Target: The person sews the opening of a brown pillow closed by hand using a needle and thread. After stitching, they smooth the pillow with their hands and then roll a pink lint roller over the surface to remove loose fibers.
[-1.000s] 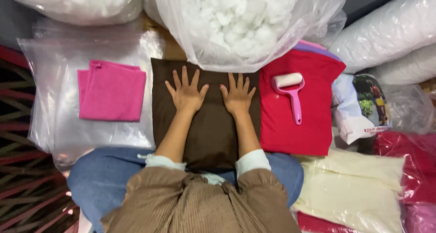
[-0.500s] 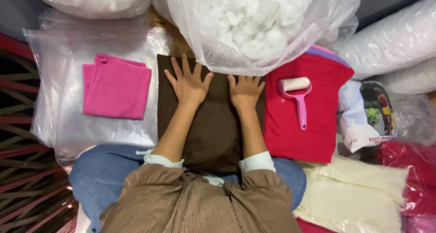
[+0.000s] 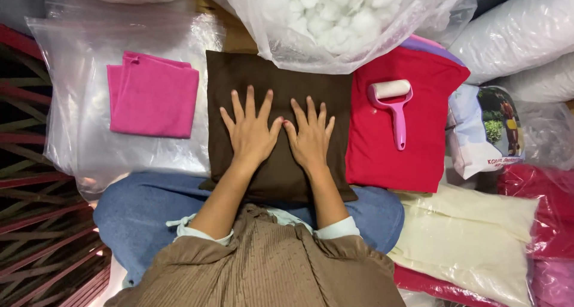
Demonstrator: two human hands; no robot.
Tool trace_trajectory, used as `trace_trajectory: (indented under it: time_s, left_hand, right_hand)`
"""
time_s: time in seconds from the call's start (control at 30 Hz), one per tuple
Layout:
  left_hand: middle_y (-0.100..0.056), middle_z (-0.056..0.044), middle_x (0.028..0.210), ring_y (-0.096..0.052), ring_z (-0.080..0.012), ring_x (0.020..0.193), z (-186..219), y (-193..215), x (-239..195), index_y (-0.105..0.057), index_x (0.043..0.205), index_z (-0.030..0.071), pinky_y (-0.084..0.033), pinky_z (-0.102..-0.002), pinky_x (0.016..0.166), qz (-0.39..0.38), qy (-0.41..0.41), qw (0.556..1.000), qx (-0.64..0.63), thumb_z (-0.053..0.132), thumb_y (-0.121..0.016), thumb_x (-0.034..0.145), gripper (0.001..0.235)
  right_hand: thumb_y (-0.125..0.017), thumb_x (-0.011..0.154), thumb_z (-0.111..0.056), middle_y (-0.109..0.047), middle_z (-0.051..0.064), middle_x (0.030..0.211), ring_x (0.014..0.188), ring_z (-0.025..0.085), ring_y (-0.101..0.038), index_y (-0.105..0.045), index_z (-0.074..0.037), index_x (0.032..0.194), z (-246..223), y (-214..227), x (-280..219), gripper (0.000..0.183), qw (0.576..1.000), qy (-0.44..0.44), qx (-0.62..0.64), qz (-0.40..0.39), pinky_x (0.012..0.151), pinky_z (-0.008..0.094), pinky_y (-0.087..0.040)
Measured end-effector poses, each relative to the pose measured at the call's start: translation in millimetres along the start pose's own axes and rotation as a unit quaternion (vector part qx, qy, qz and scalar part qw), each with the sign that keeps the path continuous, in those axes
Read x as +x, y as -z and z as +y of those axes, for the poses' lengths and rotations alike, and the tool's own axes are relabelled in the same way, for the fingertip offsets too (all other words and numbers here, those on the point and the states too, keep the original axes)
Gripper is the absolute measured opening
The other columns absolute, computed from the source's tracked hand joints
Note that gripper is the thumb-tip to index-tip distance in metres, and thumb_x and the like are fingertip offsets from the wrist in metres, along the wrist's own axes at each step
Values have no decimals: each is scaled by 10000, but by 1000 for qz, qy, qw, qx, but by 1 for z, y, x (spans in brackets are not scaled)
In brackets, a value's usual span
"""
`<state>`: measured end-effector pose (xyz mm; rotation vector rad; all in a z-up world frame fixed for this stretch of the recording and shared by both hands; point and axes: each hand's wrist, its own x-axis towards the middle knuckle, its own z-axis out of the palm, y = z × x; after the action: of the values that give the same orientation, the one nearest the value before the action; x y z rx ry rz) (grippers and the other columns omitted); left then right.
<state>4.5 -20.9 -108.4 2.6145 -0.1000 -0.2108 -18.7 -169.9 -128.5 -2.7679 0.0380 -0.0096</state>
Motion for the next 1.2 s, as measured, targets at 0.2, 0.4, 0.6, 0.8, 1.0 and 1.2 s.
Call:
trace_trajectory:
  time_s: [0.2, 0.4, 0.6, 0.8, 1.0, 1.2]
  left_hand:
    - [-135, -114, 1715, 9, -396, 1566, -33, -55, 30, -336, 1615, 328, 35, -721, 1187, -56, 32, 996, 54, 571, -461, 1037, 639]
    - [-191, -162, 1703, -40, -445, 1555, -19, -35, -50, -364, 1615, 259, -25, -724, 1174, 24, -33, 999, 24, 435, -537, 1039, 627]
    - [-263, -157, 1677, -153, -437, 1542, -45, -60, -29, -496, 1533, 190, -69, -713, 1177, 83, -20, 996, -24, 479, -530, 1051, 563]
    - [-383, -219, 1516, -428, -403, 1446, -102, -100, 65, -149, 1626, 198, -398, -552, 1173, 160, 204, 930, -260, 406, -878, 865, 1074]
    - [-402, -235, 1568, -418, -313, 1459, -18, 50, 8, -319, 1560, 3, -388, -448, 1134, -63, 255, 718, -645, 402, -955, 747, 1106]
    - [-639, -94, 761, -517, -144, 795, -92, 43, -9, -775, 955, 73, -463, -378, 729, 75, -106, 889, -439, 47, -806, 830, 131]
  right_hand:
    - [-471, 1061, -591, -286, 140, 1668, 1525, 441, -228, -351, -329, 1610, 54, -40, 30, 620, 997, -34, -40, -65, 1154, 764, -142]
    - [-476, 1061, -513, -335, 127, 1644, 1507, 465, -235, -374, -302, 1603, 9, -28, -54, 590, 998, -3, -49, 47, 1164, 734, -180]
    - [-474, 1076, -506, -326, 133, 1654, 1517, 380, -313, -442, -361, 1554, 54, -35, -31, 501, 993, -96, 43, -46, 1172, 681, -248]
    - [-659, 945, -676, -582, 159, 1444, 1332, 373, -575, -184, -310, 1617, 158, -83, 40, 901, 930, -299, 193, 89, 1030, 601, -467]
    - [-872, 807, -208, -753, 225, 1037, 892, 352, -765, -696, -62, 1282, 141, -24, 24, 527, 786, -254, 556, 92, 689, 512, -631]
    - [-833, 834, -77, -672, 190, 1261, 1112, 351, -681, -601, -111, 1366, 74, 105, -74, 581, 768, -169, 582, 206, 917, 528, -586]
